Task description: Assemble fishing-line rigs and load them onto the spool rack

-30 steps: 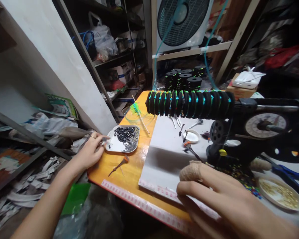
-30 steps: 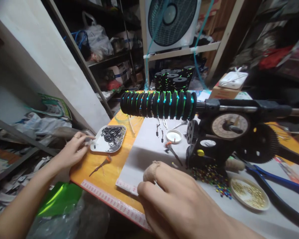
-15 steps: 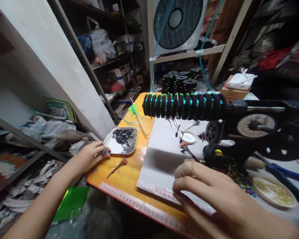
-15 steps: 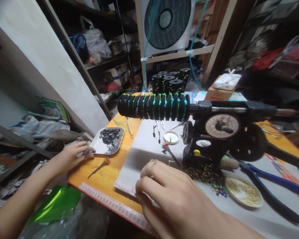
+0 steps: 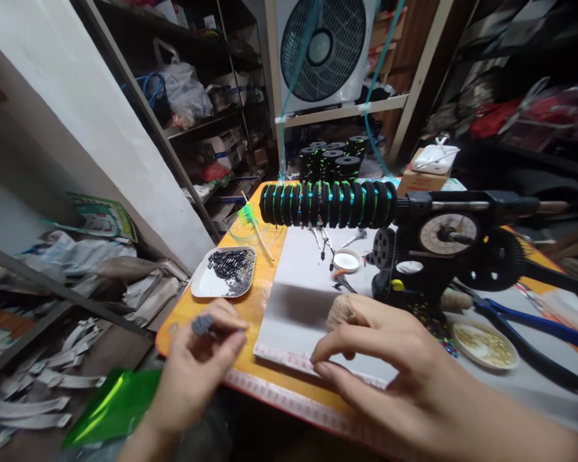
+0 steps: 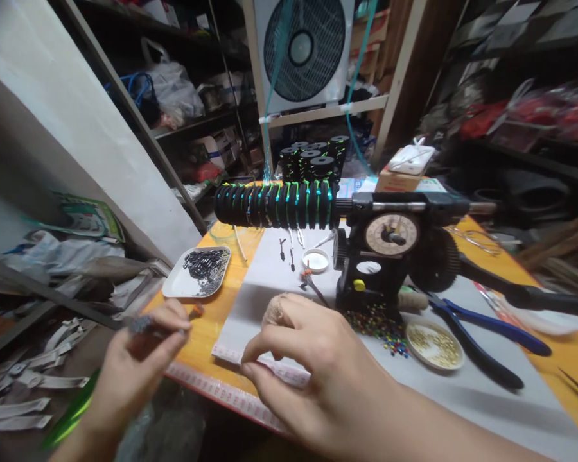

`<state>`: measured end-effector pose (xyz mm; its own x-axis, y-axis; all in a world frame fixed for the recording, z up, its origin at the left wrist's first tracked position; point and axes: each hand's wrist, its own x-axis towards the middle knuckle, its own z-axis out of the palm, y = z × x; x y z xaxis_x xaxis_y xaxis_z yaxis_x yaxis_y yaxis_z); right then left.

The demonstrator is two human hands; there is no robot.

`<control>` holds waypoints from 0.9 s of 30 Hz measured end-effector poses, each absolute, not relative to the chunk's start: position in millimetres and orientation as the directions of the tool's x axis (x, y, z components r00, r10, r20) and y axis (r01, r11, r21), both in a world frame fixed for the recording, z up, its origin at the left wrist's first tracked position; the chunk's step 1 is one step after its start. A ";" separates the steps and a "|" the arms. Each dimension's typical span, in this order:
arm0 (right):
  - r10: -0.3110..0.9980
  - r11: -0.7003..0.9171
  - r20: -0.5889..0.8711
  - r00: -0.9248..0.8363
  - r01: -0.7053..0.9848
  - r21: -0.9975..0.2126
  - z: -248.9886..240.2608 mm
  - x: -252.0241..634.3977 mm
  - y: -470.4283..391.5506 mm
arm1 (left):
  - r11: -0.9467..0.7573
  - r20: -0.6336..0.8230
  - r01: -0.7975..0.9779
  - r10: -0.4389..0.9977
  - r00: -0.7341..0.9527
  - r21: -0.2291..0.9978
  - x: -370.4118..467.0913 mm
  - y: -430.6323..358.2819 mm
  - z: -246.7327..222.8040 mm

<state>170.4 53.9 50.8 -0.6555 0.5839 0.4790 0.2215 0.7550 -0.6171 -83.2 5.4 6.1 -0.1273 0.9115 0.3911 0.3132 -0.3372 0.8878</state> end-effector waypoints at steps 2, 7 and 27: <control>0.580 0.757 0.483 -0.656 0.215 -0.617 48.1 170.3 53.2 | -0.257 0.238 -0.043 0.937 -0.257 0.965 -45.4 -10.6 -1.8; 0.550 0.762 0.484 -0.680 0.171 -0.625 48.5 171.2 48.6 | -0.092 -0.135 -0.554 0.925 -0.356 0.828 4.6 -30.3 -10.7; 0.531 0.730 0.388 -0.753 0.175 -0.660 52.6 171.9 42.5 | -0.134 -0.137 -0.628 0.921 -0.365 0.766 20.7 -28.9 -17.6</control>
